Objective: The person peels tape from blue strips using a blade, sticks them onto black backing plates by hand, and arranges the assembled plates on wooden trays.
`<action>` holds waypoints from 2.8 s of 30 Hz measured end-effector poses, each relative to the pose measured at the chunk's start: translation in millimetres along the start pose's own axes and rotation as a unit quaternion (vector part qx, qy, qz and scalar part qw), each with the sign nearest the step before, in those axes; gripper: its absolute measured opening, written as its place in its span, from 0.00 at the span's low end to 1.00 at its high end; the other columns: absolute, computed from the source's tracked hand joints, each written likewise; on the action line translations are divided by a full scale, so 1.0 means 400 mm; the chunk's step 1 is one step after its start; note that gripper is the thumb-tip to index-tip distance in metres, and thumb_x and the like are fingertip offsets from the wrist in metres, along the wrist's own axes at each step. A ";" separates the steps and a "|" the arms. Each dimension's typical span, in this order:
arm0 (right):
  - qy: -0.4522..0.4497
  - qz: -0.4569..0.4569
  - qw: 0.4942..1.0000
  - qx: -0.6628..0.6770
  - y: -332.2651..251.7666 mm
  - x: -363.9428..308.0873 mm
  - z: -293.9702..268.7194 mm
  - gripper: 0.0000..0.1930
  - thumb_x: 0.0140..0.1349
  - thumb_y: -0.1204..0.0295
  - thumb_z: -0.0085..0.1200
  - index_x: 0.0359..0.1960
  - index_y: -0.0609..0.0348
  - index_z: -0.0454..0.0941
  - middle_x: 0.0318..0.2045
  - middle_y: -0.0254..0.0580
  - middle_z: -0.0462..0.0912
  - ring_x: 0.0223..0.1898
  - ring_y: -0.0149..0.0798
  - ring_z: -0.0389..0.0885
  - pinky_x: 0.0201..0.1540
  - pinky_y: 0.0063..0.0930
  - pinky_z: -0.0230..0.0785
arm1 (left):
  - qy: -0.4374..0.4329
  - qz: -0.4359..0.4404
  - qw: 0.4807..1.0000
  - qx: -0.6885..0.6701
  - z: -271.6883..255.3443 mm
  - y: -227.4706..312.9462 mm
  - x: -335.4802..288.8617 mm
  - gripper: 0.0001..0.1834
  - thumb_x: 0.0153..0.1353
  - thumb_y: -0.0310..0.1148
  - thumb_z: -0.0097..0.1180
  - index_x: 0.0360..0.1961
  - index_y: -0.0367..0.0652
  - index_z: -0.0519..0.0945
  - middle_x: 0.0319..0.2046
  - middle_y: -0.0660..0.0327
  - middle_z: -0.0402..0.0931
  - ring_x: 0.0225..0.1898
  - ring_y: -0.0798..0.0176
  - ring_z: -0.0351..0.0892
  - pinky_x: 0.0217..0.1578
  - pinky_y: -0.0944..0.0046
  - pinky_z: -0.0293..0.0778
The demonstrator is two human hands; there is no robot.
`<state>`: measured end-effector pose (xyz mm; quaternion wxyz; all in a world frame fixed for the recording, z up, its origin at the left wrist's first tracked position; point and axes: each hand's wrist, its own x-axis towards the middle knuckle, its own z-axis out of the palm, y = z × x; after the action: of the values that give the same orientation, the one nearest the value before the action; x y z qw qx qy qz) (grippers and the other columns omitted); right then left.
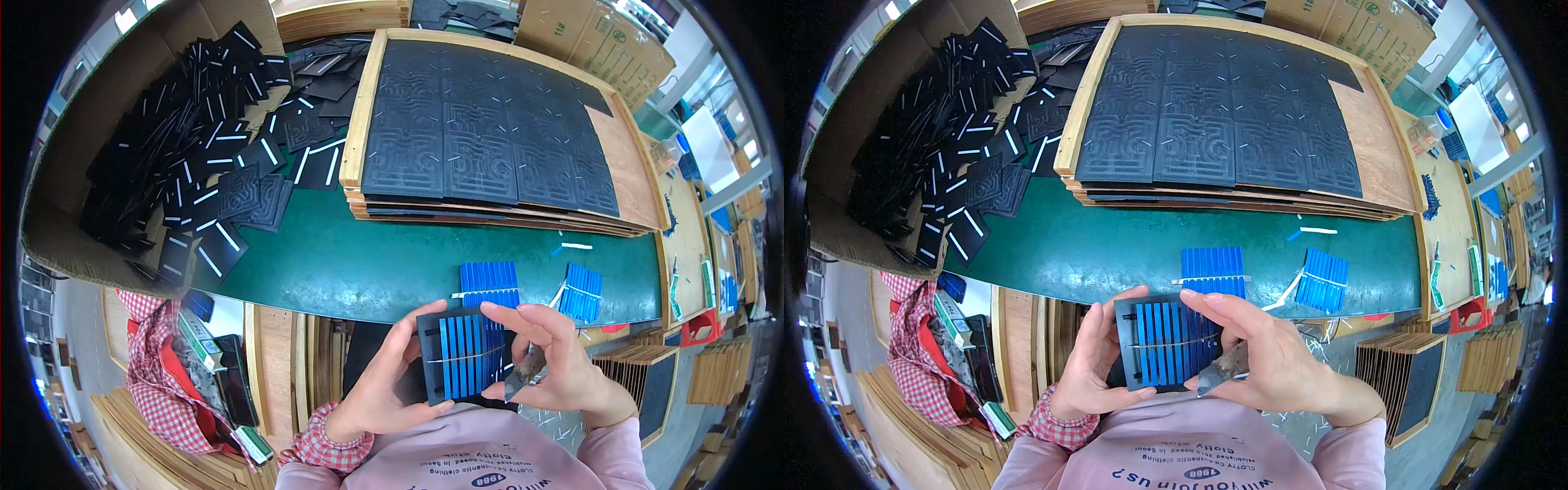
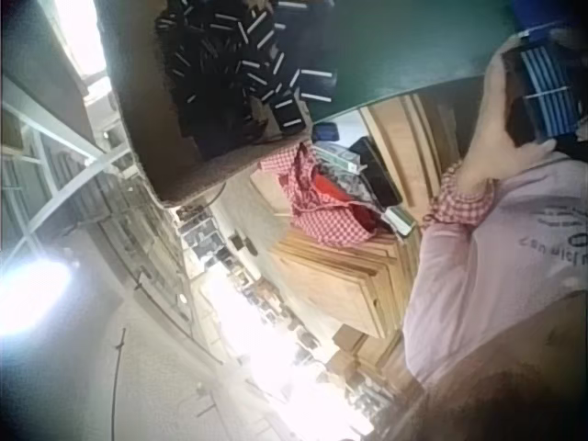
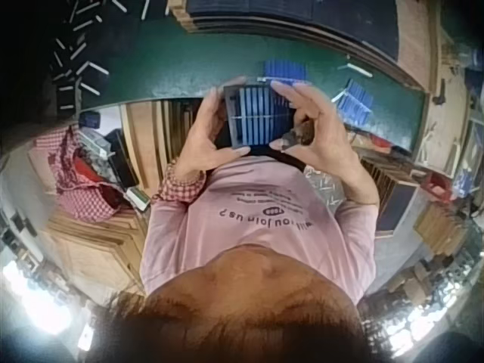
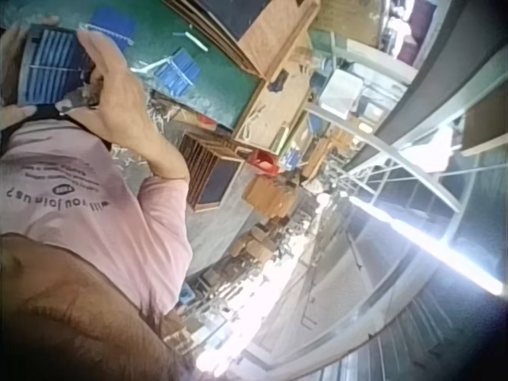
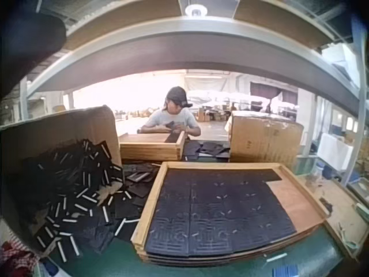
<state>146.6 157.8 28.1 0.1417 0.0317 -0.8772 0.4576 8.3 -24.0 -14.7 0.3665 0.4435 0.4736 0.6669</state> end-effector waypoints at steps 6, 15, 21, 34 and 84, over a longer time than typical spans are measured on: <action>-0.012 0.008 1.000 -0.011 -0.011 0.004 0.002 0.48 0.37 0.74 0.68 0.59 0.63 0.48 0.56 0.54 0.66 0.20 0.37 0.73 0.24 0.23 0.70 | -0.005 0.060 0.998 0.019 0.002 -0.021 -0.007 0.54 0.40 0.18 0.64 0.65 0.46 0.43 0.63 0.48 0.46 0.62 0.53 0.55 0.58 0.55 0.57; 0.014 0.023 0.984 0.175 -0.024 0.004 0.032 0.38 0.43 0.78 0.66 0.56 0.61 0.57 0.57 0.52 0.66 0.21 0.23 0.68 0.22 0.16 0.63 | -0.014 0.035 0.999 -0.024 0.016 0.000 -0.008 0.61 0.38 0.13 0.62 0.66 0.68 0.41 0.63 0.42 0.41 0.61 0.50 0.56 0.54 0.52 0.63; 0.053 -0.056 0.976 0.203 -0.003 -0.001 0.045 0.40 0.45 0.79 0.65 0.57 0.56 0.52 0.58 0.59 0.62 0.29 0.28 0.75 0.21 0.18 0.63 | -0.010 0.047 0.998 -0.041 0.020 -0.010 -0.006 0.61 0.37 0.12 0.62 0.65 0.70 0.41 0.62 0.40 0.41 0.61 0.50 0.55 0.52 0.54 0.66; 0.046 -0.072 0.973 0.215 -0.002 0.009 0.047 0.39 0.45 0.77 0.65 0.57 0.56 0.52 0.58 0.62 0.61 0.33 0.35 0.77 0.26 0.19 0.67 | 0.004 0.068 0.997 -0.032 0.020 0.006 -0.014 0.60 0.35 0.15 0.64 0.66 0.63 0.42 0.61 0.38 0.44 0.61 0.47 0.55 0.53 0.51 0.65; 0.180 0.241 0.901 0.312 -0.009 -0.056 0.052 0.29 0.50 0.83 0.59 0.52 0.59 0.58 0.23 0.31 0.76 0.27 0.21 0.70 0.33 0.15 0.60 | 0.238 0.182 0.913 0.275 0.057 -0.044 -0.024 0.36 0.42 0.22 0.64 0.55 0.40 0.65 0.36 0.52 0.74 0.50 0.49 0.71 0.54 0.46 0.61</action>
<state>164.0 137.3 13.7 0.1660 -0.2207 -0.6303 0.7256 34.0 -20.6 -30.3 -0.0214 0.4332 0.6226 0.6514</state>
